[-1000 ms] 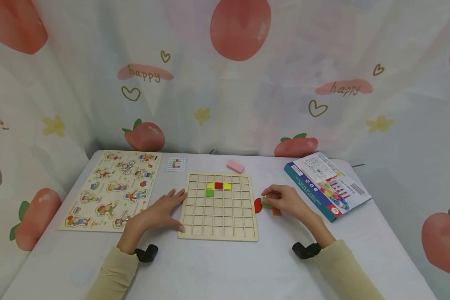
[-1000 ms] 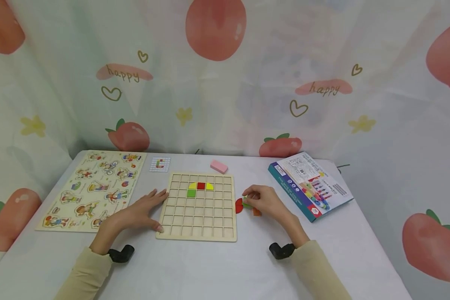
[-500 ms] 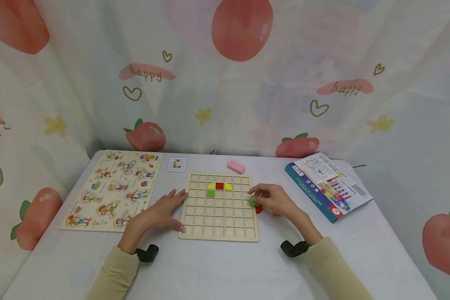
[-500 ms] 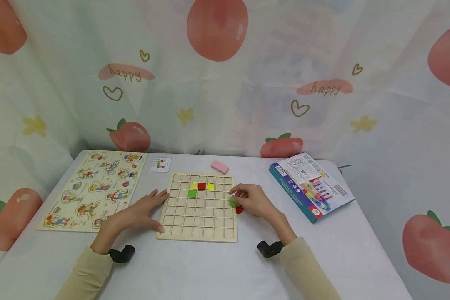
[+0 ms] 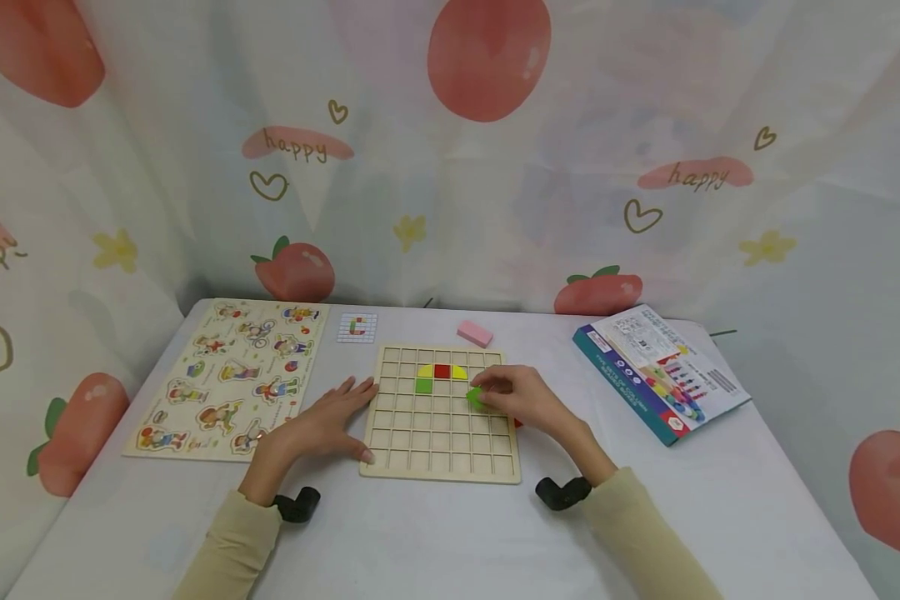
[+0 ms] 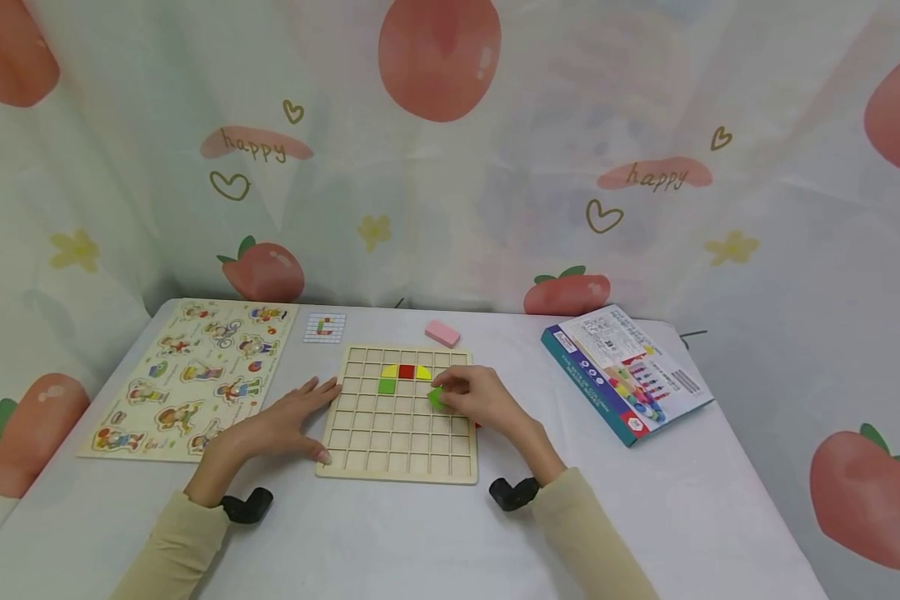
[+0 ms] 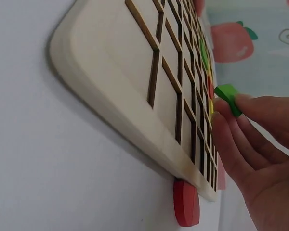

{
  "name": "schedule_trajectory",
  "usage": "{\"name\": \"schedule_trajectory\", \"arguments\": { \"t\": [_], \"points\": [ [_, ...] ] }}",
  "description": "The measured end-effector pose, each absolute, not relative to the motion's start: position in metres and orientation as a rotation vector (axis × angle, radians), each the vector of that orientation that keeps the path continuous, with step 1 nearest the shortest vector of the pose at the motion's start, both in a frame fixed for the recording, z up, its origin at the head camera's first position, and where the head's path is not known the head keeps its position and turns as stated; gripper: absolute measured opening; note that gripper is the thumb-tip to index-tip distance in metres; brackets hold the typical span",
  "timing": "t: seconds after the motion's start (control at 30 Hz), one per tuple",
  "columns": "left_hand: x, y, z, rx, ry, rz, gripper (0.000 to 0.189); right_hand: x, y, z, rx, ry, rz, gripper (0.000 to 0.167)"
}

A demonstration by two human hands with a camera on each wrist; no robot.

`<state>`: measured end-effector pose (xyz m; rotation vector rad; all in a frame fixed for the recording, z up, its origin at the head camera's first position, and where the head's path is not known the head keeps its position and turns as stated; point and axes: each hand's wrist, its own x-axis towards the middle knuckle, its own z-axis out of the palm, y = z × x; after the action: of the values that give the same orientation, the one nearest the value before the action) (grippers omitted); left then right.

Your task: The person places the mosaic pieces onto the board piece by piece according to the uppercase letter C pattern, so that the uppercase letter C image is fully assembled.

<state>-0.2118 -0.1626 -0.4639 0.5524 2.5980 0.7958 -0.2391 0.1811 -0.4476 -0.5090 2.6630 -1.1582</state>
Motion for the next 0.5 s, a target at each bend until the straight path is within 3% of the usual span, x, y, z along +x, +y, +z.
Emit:
{"name": "schedule_trajectory", "arguments": {
  "t": [0.5],
  "points": [
    [-0.212,-0.162,-0.464,0.544,2.589,0.810,0.108,-0.244,0.149,-0.450,-0.597,2.567,-1.209,0.033]
  ]
}}
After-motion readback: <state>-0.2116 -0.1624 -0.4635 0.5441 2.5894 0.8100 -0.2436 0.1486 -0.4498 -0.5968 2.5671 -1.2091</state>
